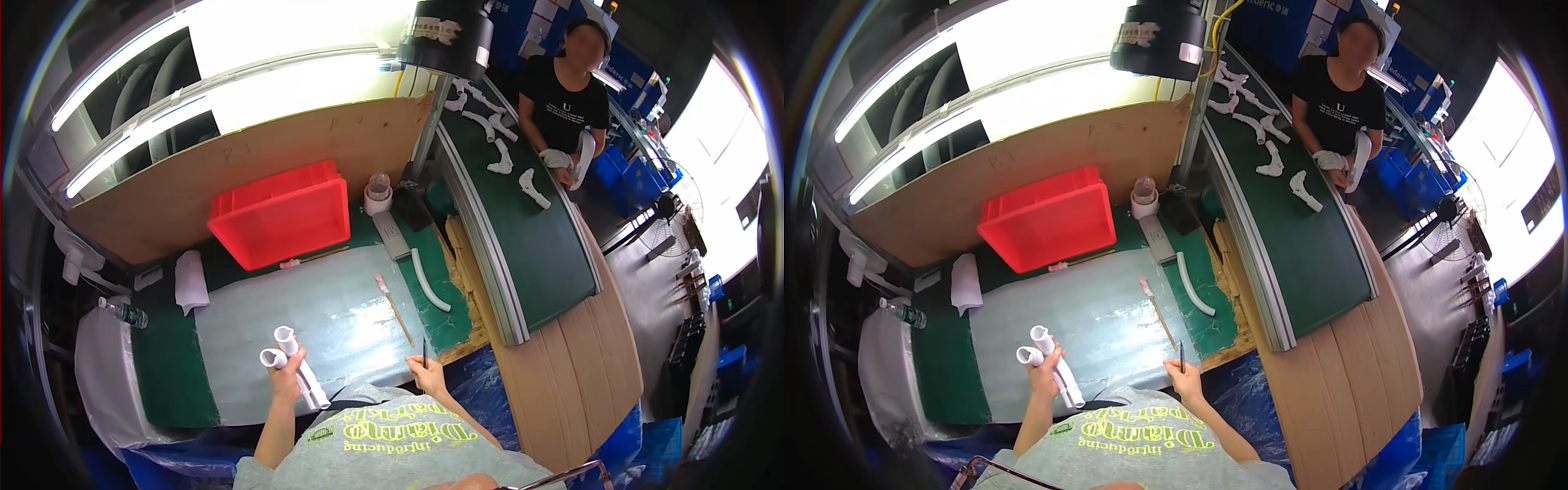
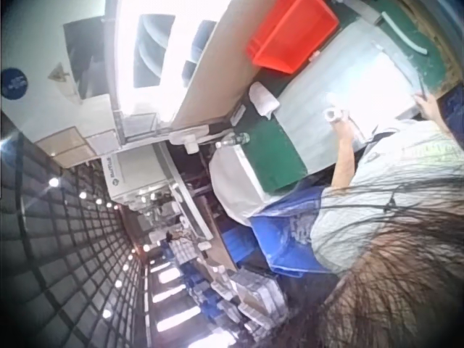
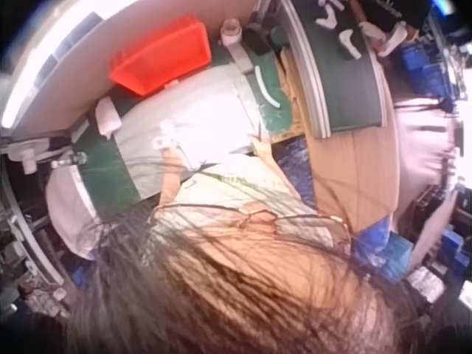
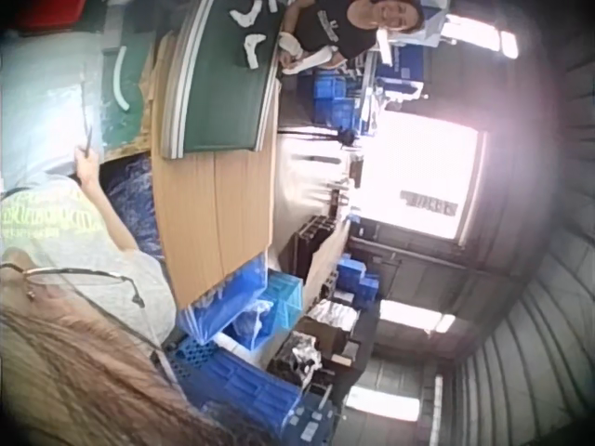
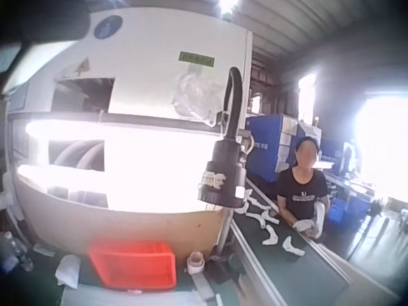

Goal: The person picks up plastic parts from a conveyor belt, trims them with a small blade, applies paste to the parts using a stick, and places them into a bin.

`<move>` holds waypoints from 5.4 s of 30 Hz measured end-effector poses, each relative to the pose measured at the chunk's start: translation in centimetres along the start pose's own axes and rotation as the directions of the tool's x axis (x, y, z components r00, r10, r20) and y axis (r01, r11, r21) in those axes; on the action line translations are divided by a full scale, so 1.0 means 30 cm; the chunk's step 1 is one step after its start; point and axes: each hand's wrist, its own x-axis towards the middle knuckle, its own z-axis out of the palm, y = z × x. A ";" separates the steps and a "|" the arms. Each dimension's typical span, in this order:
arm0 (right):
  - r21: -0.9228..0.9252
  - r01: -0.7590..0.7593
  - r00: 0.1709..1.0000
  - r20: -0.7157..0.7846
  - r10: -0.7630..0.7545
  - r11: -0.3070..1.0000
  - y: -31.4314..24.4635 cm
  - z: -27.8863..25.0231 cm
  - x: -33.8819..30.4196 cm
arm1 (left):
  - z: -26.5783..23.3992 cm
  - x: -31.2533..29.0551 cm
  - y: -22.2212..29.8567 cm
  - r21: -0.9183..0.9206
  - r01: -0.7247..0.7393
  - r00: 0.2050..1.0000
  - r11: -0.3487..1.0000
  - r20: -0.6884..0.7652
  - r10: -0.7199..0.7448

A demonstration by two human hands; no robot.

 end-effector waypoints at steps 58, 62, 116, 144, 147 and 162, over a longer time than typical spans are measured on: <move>-0.638 0.321 0.940 0.123 -0.319 0.700 0.028 0.083 -0.015 | 0.252 -0.087 0.087 0.378 -0.835 0.546 0.399 0.651 0.526; -0.617 0.344 0.931 0.127 -0.342 0.708 0.033 0.081 -0.017 | 0.245 -0.088 0.082 0.386 -0.839 0.543 0.385 0.648 0.534; -0.463 0.795 0.562 0.321 -0.763 0.391 -0.416 0.160 -0.265 | 0.294 0.020 0.070 0.357 -0.654 0.666 0.667 0.690 0.284; -0.514 0.806 0.546 0.458 -0.702 0.292 -0.463 0.276 -0.266 | 0.176 0.033 0.008 0.232 -0.442 0.752 0.866 0.623 0.217; -0.535 0.789 0.561 0.429 -0.708 0.302 -0.452 0.273 -0.272 | 0.193 0.030 0.006 0.217 -0.515 0.719 0.829 0.636 0.280; -0.566 0.792 0.526 0.442 -0.727 0.229 -0.421 0.292 -0.284 | 0.240 0.007 0.011 0.331 -0.838 0.546 0.435 0.533 0.646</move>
